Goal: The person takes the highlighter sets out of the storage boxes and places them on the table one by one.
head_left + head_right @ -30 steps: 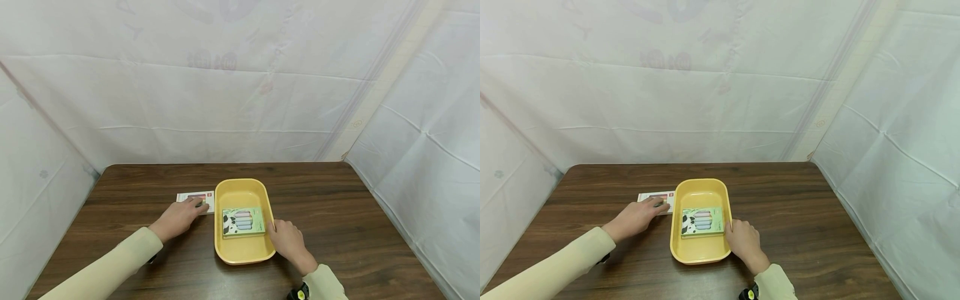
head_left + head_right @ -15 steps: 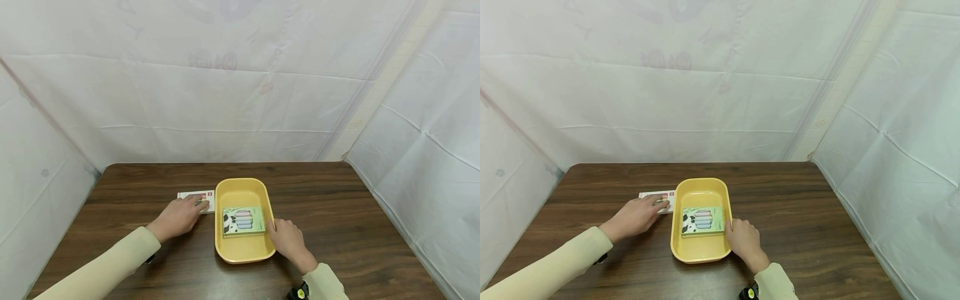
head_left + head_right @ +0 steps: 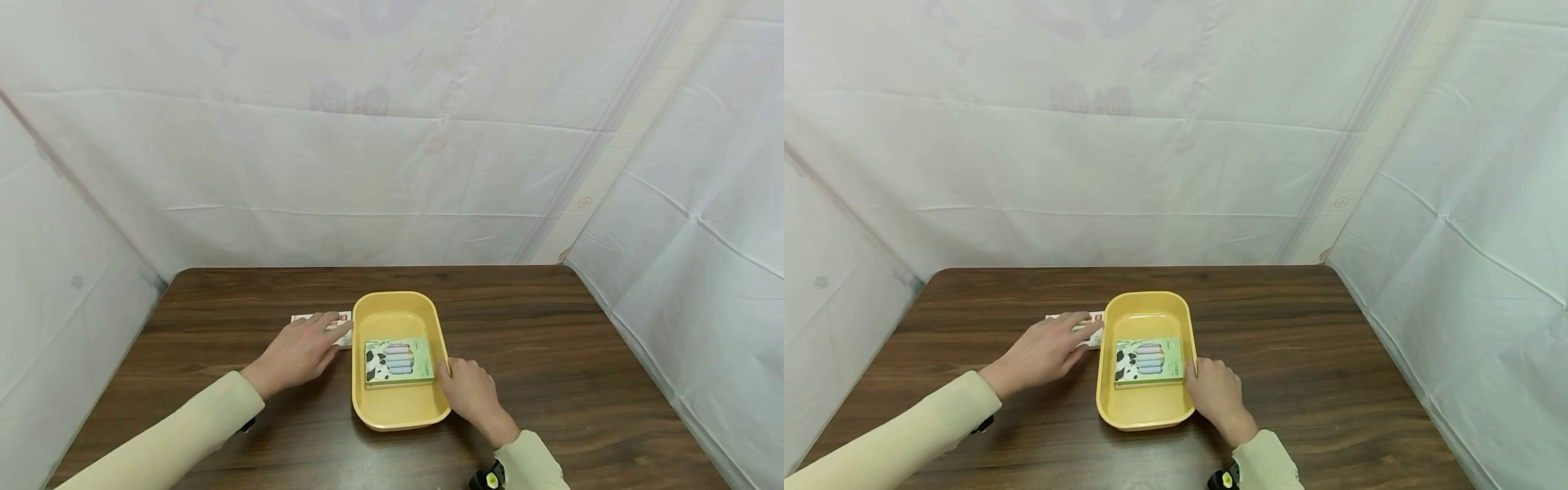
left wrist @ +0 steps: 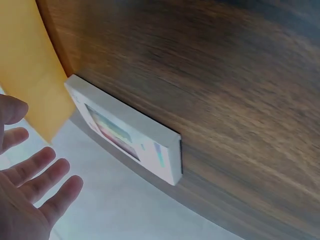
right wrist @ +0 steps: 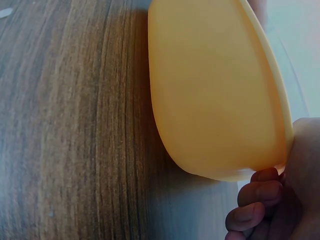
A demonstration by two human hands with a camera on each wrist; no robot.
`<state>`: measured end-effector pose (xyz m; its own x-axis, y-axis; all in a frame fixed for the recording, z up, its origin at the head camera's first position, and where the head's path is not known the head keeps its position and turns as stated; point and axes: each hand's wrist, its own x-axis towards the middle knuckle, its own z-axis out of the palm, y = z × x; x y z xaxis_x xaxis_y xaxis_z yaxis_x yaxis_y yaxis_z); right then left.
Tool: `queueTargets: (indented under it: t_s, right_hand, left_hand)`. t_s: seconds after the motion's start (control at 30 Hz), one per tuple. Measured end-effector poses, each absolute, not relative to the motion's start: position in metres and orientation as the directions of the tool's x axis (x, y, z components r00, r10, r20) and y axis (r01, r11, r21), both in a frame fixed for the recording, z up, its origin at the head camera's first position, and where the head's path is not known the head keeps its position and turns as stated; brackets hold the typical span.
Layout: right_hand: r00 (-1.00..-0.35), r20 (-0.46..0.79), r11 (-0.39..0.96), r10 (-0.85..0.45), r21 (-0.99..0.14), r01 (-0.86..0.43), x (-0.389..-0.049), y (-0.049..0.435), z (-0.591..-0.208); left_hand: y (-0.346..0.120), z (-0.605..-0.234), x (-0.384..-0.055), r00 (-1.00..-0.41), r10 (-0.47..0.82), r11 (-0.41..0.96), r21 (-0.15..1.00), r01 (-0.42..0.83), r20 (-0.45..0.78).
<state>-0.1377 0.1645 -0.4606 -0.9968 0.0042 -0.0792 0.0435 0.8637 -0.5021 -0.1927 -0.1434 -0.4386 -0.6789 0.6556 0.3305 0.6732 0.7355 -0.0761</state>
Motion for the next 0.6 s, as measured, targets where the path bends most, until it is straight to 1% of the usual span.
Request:
queueTargets:
  t_s: [0.17,0.27,0.4,0.6]
  right_hand:
    - [-0.997,-0.075,0.858,0.001,-0.512,0.039,-0.138,0.165,-0.462]
    - [-0.997,-0.074,0.855,0.000,-0.517,0.039,-0.138,0.164,-0.462]
    - [-0.997,-0.072,0.852,0.006,-0.522,0.042,-0.137,0.164,-0.463]
    - [-0.998,-0.061,0.850,0.016,-0.525,0.046,-0.137,0.162,-0.464]
  left_hand:
    - [-0.137,-0.435,-0.192,-0.649,0.670,0.717,-0.089,0.691,0.361]
    - [-0.132,-0.431,-0.192,-0.645,0.675,0.711,-0.083,0.698,0.358]
    - [-0.123,-0.427,-0.191,-0.649,0.686,0.701,-0.060,0.711,0.330]
    - [-0.111,-0.423,-0.190,-0.645,0.715,0.682,-0.060,0.729,0.270]
